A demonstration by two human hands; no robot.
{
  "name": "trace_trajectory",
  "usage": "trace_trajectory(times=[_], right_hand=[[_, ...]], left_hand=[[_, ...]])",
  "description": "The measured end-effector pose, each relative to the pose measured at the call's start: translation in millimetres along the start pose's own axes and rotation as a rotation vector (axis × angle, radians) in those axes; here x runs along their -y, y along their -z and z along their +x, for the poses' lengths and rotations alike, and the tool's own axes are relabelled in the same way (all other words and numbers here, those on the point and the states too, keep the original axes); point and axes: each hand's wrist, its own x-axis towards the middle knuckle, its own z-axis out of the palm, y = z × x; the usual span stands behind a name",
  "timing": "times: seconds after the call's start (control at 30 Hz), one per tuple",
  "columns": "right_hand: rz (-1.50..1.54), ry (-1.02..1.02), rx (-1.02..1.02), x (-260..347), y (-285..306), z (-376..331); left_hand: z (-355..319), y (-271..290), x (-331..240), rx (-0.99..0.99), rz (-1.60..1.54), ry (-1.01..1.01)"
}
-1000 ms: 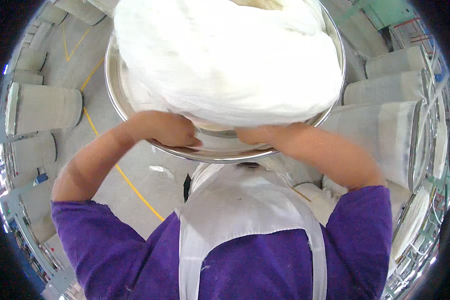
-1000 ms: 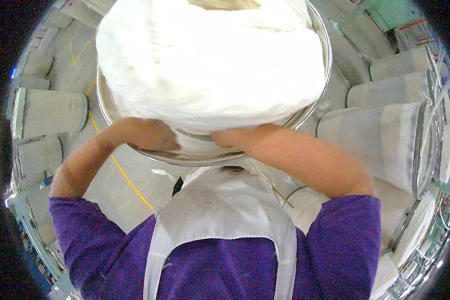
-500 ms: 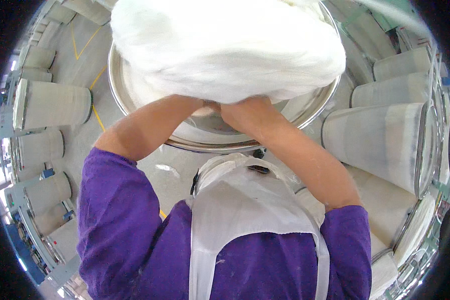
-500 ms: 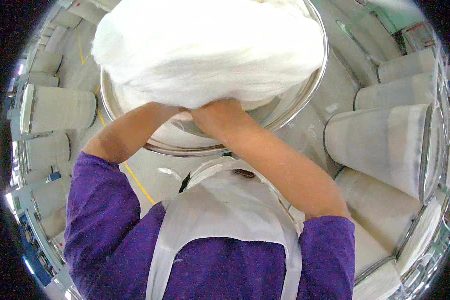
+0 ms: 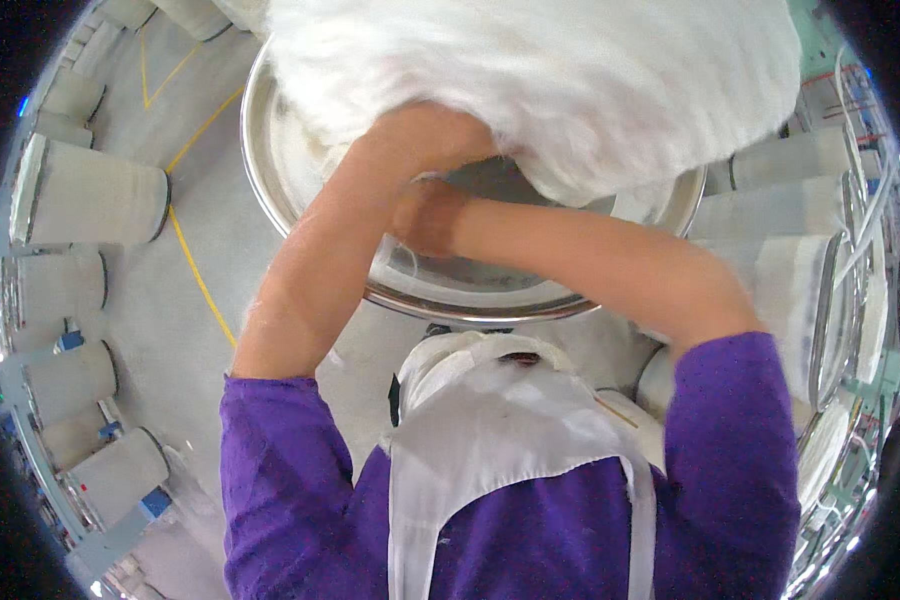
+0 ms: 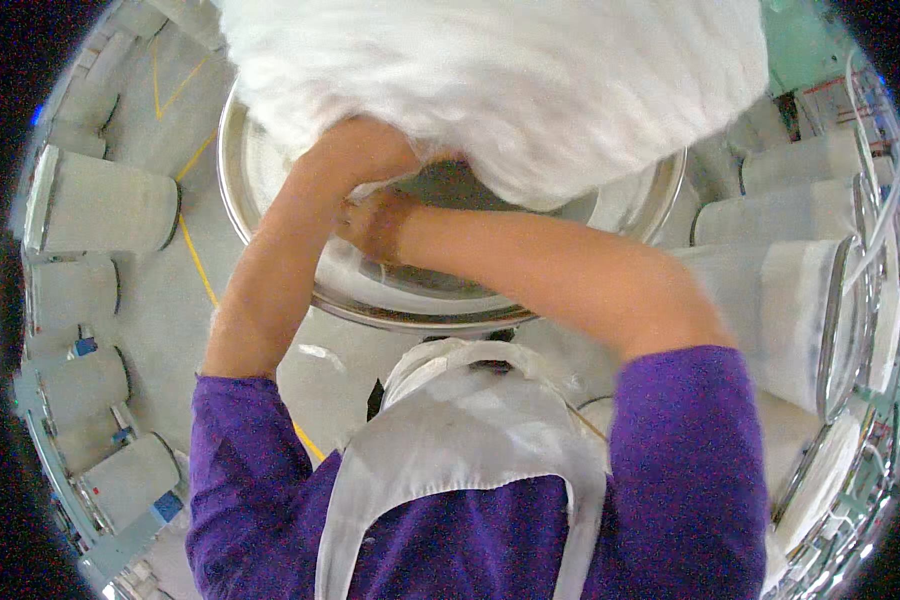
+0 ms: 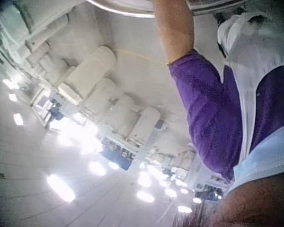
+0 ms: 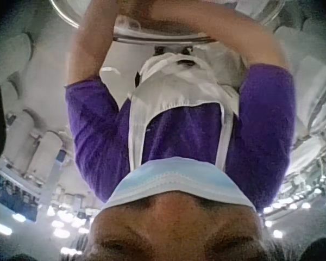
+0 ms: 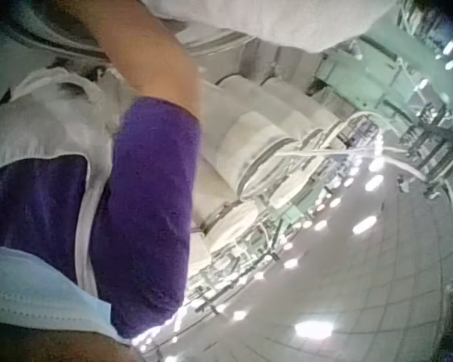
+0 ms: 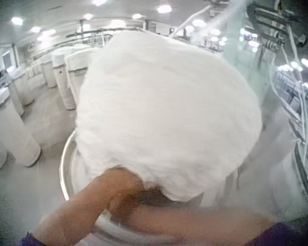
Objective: The person pulls white textile roving from large cylindrical containers, uses a thin wooden stick to guide and separate strands, and arranges the roving into metal trays. The person moves between multiple containers, repeatedly pulling, guiding, and arranging the roving.
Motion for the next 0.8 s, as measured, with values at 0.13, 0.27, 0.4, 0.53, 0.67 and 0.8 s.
trace_trajectory(times=[0.13, 0.27, 0.4, 0.53, 0.67, 0.8], right_hand=[[0.067, 0.111, -0.265, -31.8, -31.5, 9.4], [0.048, -0.084, 0.534, -34.1, 6.1, -29.1], [0.303, -0.205, 0.626, -35.5, 91.2, -110.4], [0.359, -0.411, 0.146, -21.5, 144.6, -173.8], [0.036, -0.464, 0.176, -19.1, 170.9, -216.3], [-0.170, -0.422, -0.157, -1.3, 130.5, -233.7]], left_hand=[[14.1, -2.8, 8.0, 0.074, -0.069, 0.012], [24.3, -8.5, 18.0, 0.109, 0.058, -0.029], [25.0, -5.8, 17.7, 0.002, 0.023, -0.093], [18.8, 2.5, 12.4, 0.048, -0.028, -0.081], [23.5, -0.7, 13.7, 0.082, -0.026, -0.015], [29.8, -30.9, 22.7, -0.100, -0.056, -0.135]])
